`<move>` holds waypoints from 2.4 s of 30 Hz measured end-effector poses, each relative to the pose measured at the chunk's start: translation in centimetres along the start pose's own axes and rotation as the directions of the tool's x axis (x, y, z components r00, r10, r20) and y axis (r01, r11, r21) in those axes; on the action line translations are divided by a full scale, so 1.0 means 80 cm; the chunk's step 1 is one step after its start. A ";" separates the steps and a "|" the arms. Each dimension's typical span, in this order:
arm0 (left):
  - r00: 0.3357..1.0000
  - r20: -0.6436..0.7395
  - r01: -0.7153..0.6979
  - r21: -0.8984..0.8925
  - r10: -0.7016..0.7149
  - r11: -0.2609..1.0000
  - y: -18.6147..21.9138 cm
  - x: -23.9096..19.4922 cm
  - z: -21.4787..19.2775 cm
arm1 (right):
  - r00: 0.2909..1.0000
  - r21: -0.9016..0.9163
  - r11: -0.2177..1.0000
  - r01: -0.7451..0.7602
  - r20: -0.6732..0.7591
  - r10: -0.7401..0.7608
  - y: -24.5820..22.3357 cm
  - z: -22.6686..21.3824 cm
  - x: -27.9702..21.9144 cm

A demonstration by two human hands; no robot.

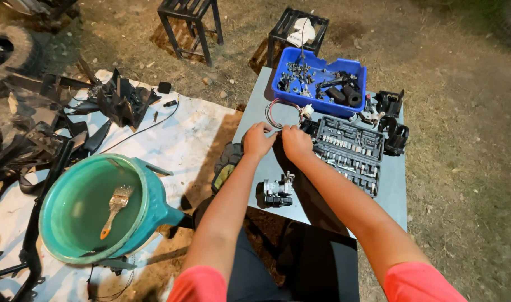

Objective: The person sits at a small outdoor table at night and works on a small motorcycle component, using a screwdriver to loosen and remove parts from it. They handle the component, pick small fasteners from a socket set and a blue parts tray, and manipulate a white plastic piece and wiring attached to the assembly.

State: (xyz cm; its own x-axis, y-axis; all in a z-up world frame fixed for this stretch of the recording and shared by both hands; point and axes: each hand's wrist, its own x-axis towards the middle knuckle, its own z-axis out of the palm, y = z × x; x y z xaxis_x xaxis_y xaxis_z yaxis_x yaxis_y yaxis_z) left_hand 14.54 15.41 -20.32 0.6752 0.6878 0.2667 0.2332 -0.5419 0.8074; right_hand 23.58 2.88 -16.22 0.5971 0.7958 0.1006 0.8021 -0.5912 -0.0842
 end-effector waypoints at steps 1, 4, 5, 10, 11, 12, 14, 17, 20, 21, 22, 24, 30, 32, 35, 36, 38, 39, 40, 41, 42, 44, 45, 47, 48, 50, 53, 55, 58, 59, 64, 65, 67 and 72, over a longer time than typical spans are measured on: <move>1.000 0.005 0.003 0.001 -0.003 1.000 0.005 -0.012 -0.004 | 1.000 0.002 1.000 -0.003 0.005 0.003 -0.004 0.002 -0.004; 0.992 -0.078 -0.085 0.198 0.102 0.977 0.019 -0.017 -0.005 | 0.997 0.045 0.997 -0.066 0.029 0.065 -0.004 -0.004 0.009; 0.995 -0.062 -0.069 0.216 0.084 0.974 0.017 -0.018 -0.004 | 0.997 0.044 0.997 -0.063 0.038 0.061 -0.003 -0.004 0.008; 0.995 -0.027 -0.083 0.235 0.092 0.968 0.013 -0.013 -0.002 | 0.993 0.130 0.991 -0.036 0.119 0.021 -0.007 -0.027 -0.003; 0.992 -0.002 -0.119 0.256 0.123 0.959 0.007 -0.013 0.000 | 0.996 0.155 0.988 -0.021 0.092 0.006 -0.006 -0.025 -0.007; 0.988 0.019 -0.155 0.275 0.155 0.949 0.002 -0.010 0.003 | 0.998 0.175 0.985 -0.001 0.061 -0.010 -0.003 -0.024 -0.010; 0.990 0.061 -0.134 0.123 0.127 0.983 -0.002 -0.018 -0.004 | 0.994 0.343 0.934 0.104 -0.017 -0.104 0.013 -0.033 -0.023; 0.981 0.196 0.030 -0.191 0.009 0.981 0.029 -0.037 -0.042 | 0.978 0.662 0.721 0.207 -0.129 -0.163 0.029 -0.062 -0.054; 0.946 0.325 0.183 -0.498 -0.013 0.848 0.065 -0.065 -0.073 | 0.999 0.901 0.433 -0.041 0.048 -0.006 0.027 -0.128 -0.093; 0.940 0.339 0.200 -0.646 0.043 0.736 0.073 -0.078 -0.081 | 0.962 0.925 0.263 -0.274 0.261 0.084 0.023 -0.154 -0.108; 0.938 0.344 0.203 -0.645 0.042 0.737 0.086 -0.085 -0.085 | 0.961 0.925 0.260 -0.277 0.263 0.087 0.028 -0.158 -0.117; 0.921 0.389 0.281 -0.687 0.013 0.670 0.112 -0.102 -0.093 | 0.962 0.967 0.021 -0.253 0.249 0.113 0.037 -0.164 -0.140; 0.938 0.338 0.169 -0.647 0.081 0.744 0.177 -0.133 -0.107 | 0.987 0.971 0.212 0.113 -0.134 0.087 0.033 -0.171 -0.190; 0.941 0.319 0.123 -0.631 0.112 0.766 0.190 -0.140 -0.107 | 0.986 0.975 0.182 0.130 -0.146 0.081 0.037 -0.166 -0.198; 0.945 0.294 0.065 -0.602 0.145 0.796 0.206 -0.149 -0.109 | 0.987 0.979 0.185 0.085 -0.108 0.119 0.035 -0.176 -0.210; 0.945 0.292 0.059 -0.590 0.145 0.805 0.211 -0.152 -0.109 | 0.984 0.976 0.215 0.019 -0.056 0.168 0.032 -0.183 -0.214; 0.945 0.286 0.045 -0.591 0.157 0.806 0.214 -0.156 -0.108 | 0.980 0.970 0.240 -0.029 -0.021 0.200 0.033 -0.197 -0.223; 0.945 0.281 0.033 -0.590 0.166 0.807 0.216 -0.158 -0.106 | 0.973 0.962 0.263 -0.079 0.017 0.232 0.034 -0.204 -0.227; 0.945 0.281 0.031 -0.590 0.169 0.807 0.218 -0.159 -0.106 | 0.972 0.962 0.263 -0.077 0.014 0.234 0.032 -0.211 -0.230; 0.946 0.283 0.038 -0.580 0.158 0.813 0.221 -0.159 -0.105 | 0.963 0.964 0.248 -0.093 0.024 0.269 0.031 -0.219 -0.232; 0.947 0.285 0.043 -0.571 0.148 0.820 0.223 -0.161 -0.104 | 0.952 0.967 0.232 -0.108 0.033 0.303 0.029 -0.226 -0.235; 0.946 0.282 0.033 -0.569 0.157 0.822 0.229 -0.164 -0.103 | 0.958 0.969 0.234 -0.078 0.008 0.288 0.035 -0.219 -0.240; 0.946 0.280 0.026 -0.566 0.162 0.824 0.232 -0.166 -0.102 | 0.963 0.971 0.235 -0.051 -0.015 0.270 0.038 -0.214 -0.242; 0.945 0.284 0.028 -0.569 0.165 0.822 0.238 -0.166 -0.101 | 0.963 0.969 0.245 -0.019 -0.048 0.265 0.045 -0.206 -0.246; 0.944 0.285 0.030 -0.571 0.164 0.820 0.240 -0.165 -0.101 | 0.964 0.967 0.256 0.012 -0.079 0.254 0.048 -0.201 -0.247; 0.944 0.268 -0.003 -0.577 0.193 0.817 0.243 -0.167 -0.096 | 0.957 0.949 0.282 0.141 -0.204 0.206 0.051 -0.194 -0.248; 0.945 0.250 -0.042 -0.550 0.212 0.834 0.253 -0.170 -0.095 | 0.950 0.962 0.260 0.088 -0.159 0.268 0.048 -0.208 -0.259; 0.947 0.244 -0.053 -0.517 0.207 0.854 0.259 -0.169 -0.094 | 0.931 0.976 0.198 -0.086 0.008 0.365 0.048 -0.215 -0.262; 0.941 0.258 -0.051 -0.532 0.220 0.845 0.262 -0.171 -0.090 | 0.919 0.990 0.132 -0.049 -0.007 0.395 0.051 -0.216 -0.265; 0.938 0.267 -0.049 -0.526 0.219 0.849 0.264 -0.172 -0.088 | 0.925 0.989 0.133 -0.064 0.009 0.381 0.047 -0.225 -0.267; 0.936 0.283 -0.024 -0.548 0.212 0.836 0.259 -0.175 -0.074 | 0.920 0.987 0.117 -0.109 0.055 0.389 0.057 -0.208 -0.271; 0.934 0.289 -0.026 -0.529 0.209 0.849 0.257 -0.176 -0.071 | 0.920 0.987 0.134 -0.084 0.026 0.391 0.058 -0.203 -0.272; 0.932 0.299 -0.027 -0.509 0.206 0.860 0.255 -0.179 -0.067 | 0.918 0.987 0.150 -0.062 -0.002 0.396 0.060 -0.201 -0.273; 0.925 0.275 -0.116 -0.450 0.262 0.885 0.253 -0.185 -0.056 | 0.939 0.972 0.218 -0.083 0.003 0.345 0.074 -0.174 -0.272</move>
State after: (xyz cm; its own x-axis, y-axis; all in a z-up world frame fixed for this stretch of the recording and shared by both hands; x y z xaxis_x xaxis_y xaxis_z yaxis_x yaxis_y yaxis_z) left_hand 6.16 -3.57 -5.60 0.8783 0.3614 0.3130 -0.1873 -0.3422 0.9208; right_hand 15.44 -19.74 -5.11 0.8373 0.5431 0.0629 0.1179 -0.0671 -0.9908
